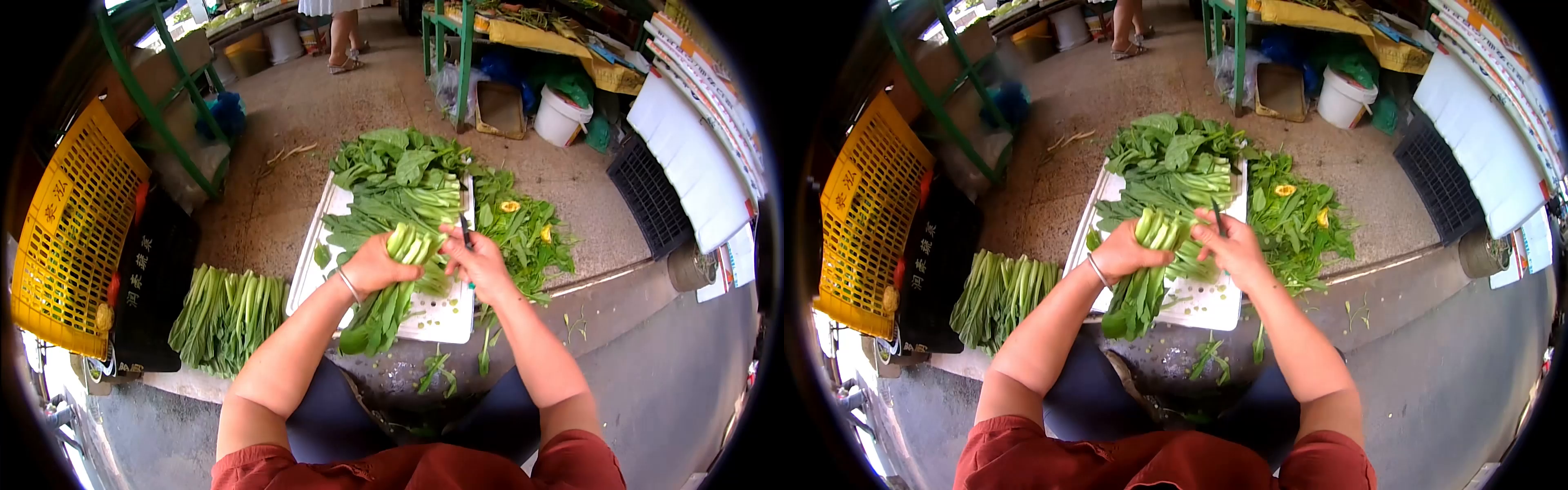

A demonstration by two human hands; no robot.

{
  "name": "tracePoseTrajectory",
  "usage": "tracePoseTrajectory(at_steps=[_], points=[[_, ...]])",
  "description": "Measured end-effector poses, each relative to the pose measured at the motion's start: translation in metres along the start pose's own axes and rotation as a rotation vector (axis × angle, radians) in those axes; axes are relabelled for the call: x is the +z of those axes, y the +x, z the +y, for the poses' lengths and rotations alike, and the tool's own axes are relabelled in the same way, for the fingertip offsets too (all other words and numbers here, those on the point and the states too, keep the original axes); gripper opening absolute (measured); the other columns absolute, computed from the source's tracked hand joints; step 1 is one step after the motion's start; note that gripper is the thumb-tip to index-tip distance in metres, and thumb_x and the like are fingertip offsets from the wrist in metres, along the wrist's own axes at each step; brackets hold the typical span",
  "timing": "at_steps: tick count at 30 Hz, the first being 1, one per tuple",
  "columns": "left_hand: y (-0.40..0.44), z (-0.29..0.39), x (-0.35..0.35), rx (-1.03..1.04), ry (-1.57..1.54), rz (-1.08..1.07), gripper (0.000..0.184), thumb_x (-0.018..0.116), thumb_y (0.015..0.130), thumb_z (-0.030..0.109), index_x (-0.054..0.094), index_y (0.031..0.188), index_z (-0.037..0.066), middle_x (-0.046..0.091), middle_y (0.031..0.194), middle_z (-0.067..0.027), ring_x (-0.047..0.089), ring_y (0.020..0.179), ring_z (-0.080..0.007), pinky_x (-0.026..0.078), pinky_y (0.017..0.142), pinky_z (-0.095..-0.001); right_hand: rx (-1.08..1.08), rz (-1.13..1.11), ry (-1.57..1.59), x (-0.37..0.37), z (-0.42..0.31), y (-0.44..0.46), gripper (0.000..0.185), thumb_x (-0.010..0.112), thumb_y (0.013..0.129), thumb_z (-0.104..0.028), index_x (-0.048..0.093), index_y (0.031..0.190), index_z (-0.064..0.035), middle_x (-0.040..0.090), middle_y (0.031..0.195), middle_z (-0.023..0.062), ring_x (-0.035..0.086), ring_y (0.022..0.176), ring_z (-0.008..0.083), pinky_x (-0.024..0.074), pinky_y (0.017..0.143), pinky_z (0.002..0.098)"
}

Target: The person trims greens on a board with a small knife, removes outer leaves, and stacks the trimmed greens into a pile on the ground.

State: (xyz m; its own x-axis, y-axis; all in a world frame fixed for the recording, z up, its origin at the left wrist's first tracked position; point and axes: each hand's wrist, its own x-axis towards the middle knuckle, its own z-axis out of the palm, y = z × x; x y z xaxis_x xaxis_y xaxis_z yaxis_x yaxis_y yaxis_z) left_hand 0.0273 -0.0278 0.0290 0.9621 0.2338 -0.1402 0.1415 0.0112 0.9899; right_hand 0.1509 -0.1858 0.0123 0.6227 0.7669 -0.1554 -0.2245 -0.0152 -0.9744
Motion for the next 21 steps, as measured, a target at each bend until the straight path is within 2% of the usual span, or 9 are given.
tracePoseTrajectory(at_steps=[2,6,10,11,14,15,16,19,21], points=[[-0.003,0.002,0.000,-0.019,0.029,-0.013,0.036,0.072,0.064,0.003,0.058,0.097,0.002,0.061,0.087,-0.0013,0.056,0.077,-0.0090,0.047,0.072,-0.0242,-0.049,-0.048,0.027,0.001,0.000,0.001,0.027,0.063,0.082,-0.019,0.059,0.101,-0.0016,0.060,0.084,0.0051,0.058,0.063,0.0089,0.0362,0.044,0.0167],[-0.010,0.008,-0.002,-0.089,-0.004,-0.013,0.036,0.071,0.064,0.001,0.056,0.096,0.001,0.060,0.085,-0.0030,0.057,0.072,-0.0106,0.049,0.066,-0.0255,-0.119,0.061,-0.136,-0.010,-0.007,0.010,0.025,0.063,0.081,-0.017,0.059,0.098,0.0000,0.060,0.085,0.0043,0.058,0.062,0.0101,0.0425,0.052,0.0193],[-0.012,0.001,-0.009,-0.070,-0.042,-0.024,0.048,0.072,0.064,0.000,0.055,0.109,0.002,0.060,0.093,-0.0021,0.056,0.083,-0.0109,0.047,0.076,-0.0253,-0.160,-0.072,-0.355,-0.005,-0.009,0.006,0.020,0.060,0.082,-0.013,0.060,0.095,0.0025,0.061,0.083,0.0059,0.060,0.068,0.0113,0.0462,0.066,0.0238],[-0.012,0.000,-0.007,-0.034,-0.091,-0.031,0.040,0.071,0.064,-0.001,0.055,0.100,0.004,0.060,0.093,-0.0025,0.057,0.080,-0.0107,0.047,0.075,-0.0251,-0.191,-0.121,-0.373,0.002,-0.010,0.001,0.022,0.061,0.082,-0.014,0.059,0.096,0.0023,0.062,0.080,0.0062,0.060,0.068,0.0115,0.0463,0.066,0.0244],[-0.010,0.006,0.001,-0.050,-0.248,-0.103,0.045,0.069,0.064,-0.005,0.050,0.104,0.004,0.061,0.096,-0.0072,0.060,0.085,-0.0176,0.053,0.073,-0.0320,-0.120,-0.121,-0.183,0.016,-0.008,-0.001,0.024,0.061,0.082,-0.017,0.060,0.101,-0.0035,0.063,0.076,0.0048,0.040,0.046,0.0013,0.0294,0.038,0.0169],[-0.010,0.006,0.001,-0.047,-0.189,-0.092,0.043,0.067,0.065,-0.006,0.049,0.103,0.003,0.061,0.095,-0.0092,0.061,0.083,-0.0181,0.053,0.074,-0.0323,-0.001,-0.130,-0.176,0.009,-0.010,0.002,0.028,0.063,0.080,-0.020,0.060,0.103,-0.0040,0.063,0.091,0.0070,0.061,0.065,0.0105,0.0381,0.044,0.0188],[-0.010,0.008,0.000,-0.088,-0.156,-0.069,0.043,0.068,0.065,-0.006,0.048,0.102,0.002,0.061,0.093,-0.0100,0.061,0.082,-0.0185,0.053,0.074,-0.0322,-0.052,-0.132,-0.048,0.005,-0.006,0.009,0.030,0.064,0.079,-0.021,0.060,0.105,-0.0055,0.063,0.091,0.0054,0.062,0.068,0.0097,0.0296,0.037,0.0172],[-0.011,0.013,-0.006,-0.082,-0.132,0.077,0.040,0.068,0.064,-0.004,0.050,0.099,0.001,0.061,0.085,-0.0102,0.061,0.079,-0.0193,0.052,0.073,-0.0320,-0.066,0.165,-0.366,-0.030,0.044,0.048,0.028,0.061,0.080,-0.018,0.059,0.105,-0.0047,0.063,0.100,0.0098,0.065,0.072,0.0180,0.0472,0.054,0.0268],[-0.009,0.011,-0.020,-0.083,-0.062,0.111,0.039,0.066,0.068,0.004,0.051,0.104,0.000,0.059,0.085,-0.0081,0.059,0.073,-0.0183,0.050,0.068,-0.0299,0.273,0.180,-0.846,-0.051,0.081,0.063,0.031,0.060,0.079,-0.020,0.059,0.107,-0.0074,0.061,0.102,0.0143,0.063,0.080,0.0257,0.0488,0.073,0.0339]])
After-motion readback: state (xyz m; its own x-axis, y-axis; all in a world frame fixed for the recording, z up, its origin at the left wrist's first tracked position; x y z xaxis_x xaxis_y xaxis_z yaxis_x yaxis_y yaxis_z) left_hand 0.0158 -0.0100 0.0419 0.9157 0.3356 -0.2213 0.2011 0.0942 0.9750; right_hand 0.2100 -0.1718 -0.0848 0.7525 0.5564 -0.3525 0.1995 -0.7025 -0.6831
